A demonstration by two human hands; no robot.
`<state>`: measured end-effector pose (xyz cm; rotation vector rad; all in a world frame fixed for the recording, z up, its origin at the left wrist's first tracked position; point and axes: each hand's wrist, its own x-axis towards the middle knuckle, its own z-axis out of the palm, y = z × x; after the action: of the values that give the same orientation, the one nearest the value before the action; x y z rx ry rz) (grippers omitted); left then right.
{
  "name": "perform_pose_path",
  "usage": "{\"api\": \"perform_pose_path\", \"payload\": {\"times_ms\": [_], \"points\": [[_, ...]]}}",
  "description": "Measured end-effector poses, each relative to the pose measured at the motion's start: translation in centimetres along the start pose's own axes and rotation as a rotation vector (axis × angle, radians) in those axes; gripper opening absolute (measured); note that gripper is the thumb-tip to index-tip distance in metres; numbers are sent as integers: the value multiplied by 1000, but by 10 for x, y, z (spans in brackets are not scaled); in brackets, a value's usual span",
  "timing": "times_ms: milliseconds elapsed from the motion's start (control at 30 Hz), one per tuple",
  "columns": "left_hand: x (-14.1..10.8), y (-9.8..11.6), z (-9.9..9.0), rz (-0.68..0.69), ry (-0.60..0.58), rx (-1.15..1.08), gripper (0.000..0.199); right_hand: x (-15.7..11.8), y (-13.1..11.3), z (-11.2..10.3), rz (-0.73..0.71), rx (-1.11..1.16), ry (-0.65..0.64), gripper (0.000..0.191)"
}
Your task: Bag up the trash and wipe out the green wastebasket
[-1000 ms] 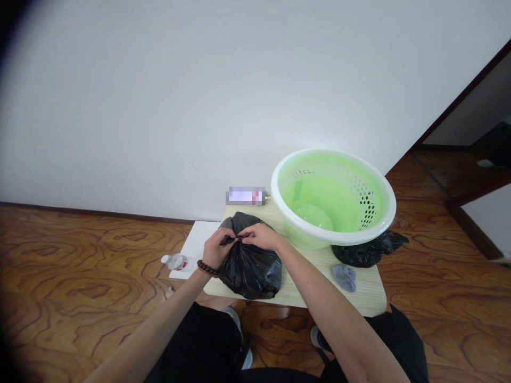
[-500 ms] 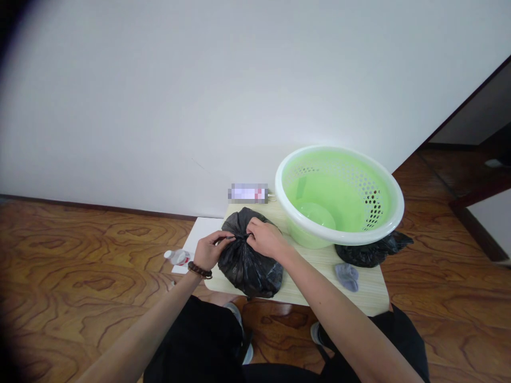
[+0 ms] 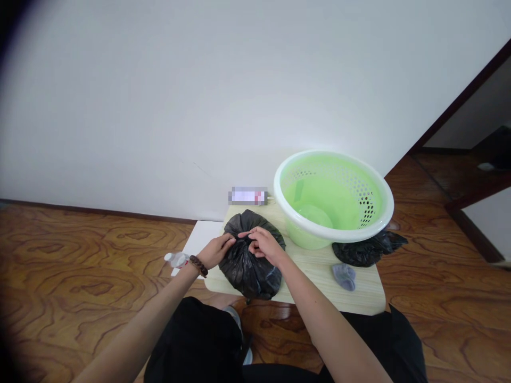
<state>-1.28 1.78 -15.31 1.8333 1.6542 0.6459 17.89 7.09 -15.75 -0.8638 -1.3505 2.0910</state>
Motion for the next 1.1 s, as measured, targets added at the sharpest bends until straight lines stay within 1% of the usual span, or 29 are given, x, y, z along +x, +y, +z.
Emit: {"api": "perform_pose_path", "payload": {"times_ms": [67, 133, 233, 300, 367, 433, 567, 633, 700, 767, 867, 933, 1100], "points": [[1, 2, -1, -18, -14, -68, 33, 0, 5, 5, -21, 214, 13, 16], [2, 2, -1, -50, -17, -187, 35, 1, 8, 9, -31, 322, 36, 19], [3, 0, 0, -94, -11, -359, 37, 3, 9, 11, -24, 355, 65, 23], [2, -1, 2, -101, 2, -410, 36, 4, 8, 11, -24, 350, 63, 24], [1, -1, 3, -74, 4, -400, 35, 3, 8, 10, -35, 343, 54, 24], [1, 1, 3, -25, -11, -342, 30, 3, 9, 9, -46, 330, 49, 24], [1, 8, -2, 52, -85, -250, 27, 3, 12, 10, -44, 279, 79, 26], [1, 10, -4, 49, -115, -267, 31, 4, 12, 11, -31, 236, 99, 28], [0, 12, -4, 18, -124, -287, 36, 6, 10, 13, -18, 171, 109, 29], [-1, 13, -3, -10, -121, -291, 36, 8, 8, 14, -18, 100, 123, 30], [-2, 12, 0, -11, -102, -278, 36, 11, 6, 13, -25, 37, 163, 30], [-2, 11, 0, -2, -87, -266, 35, 14, 7, 11, -23, 28, 177, 30], [2, 4, 1, 2, -77, -224, 34, 16, 12, 5, -20, 83, 151, 30]]}}
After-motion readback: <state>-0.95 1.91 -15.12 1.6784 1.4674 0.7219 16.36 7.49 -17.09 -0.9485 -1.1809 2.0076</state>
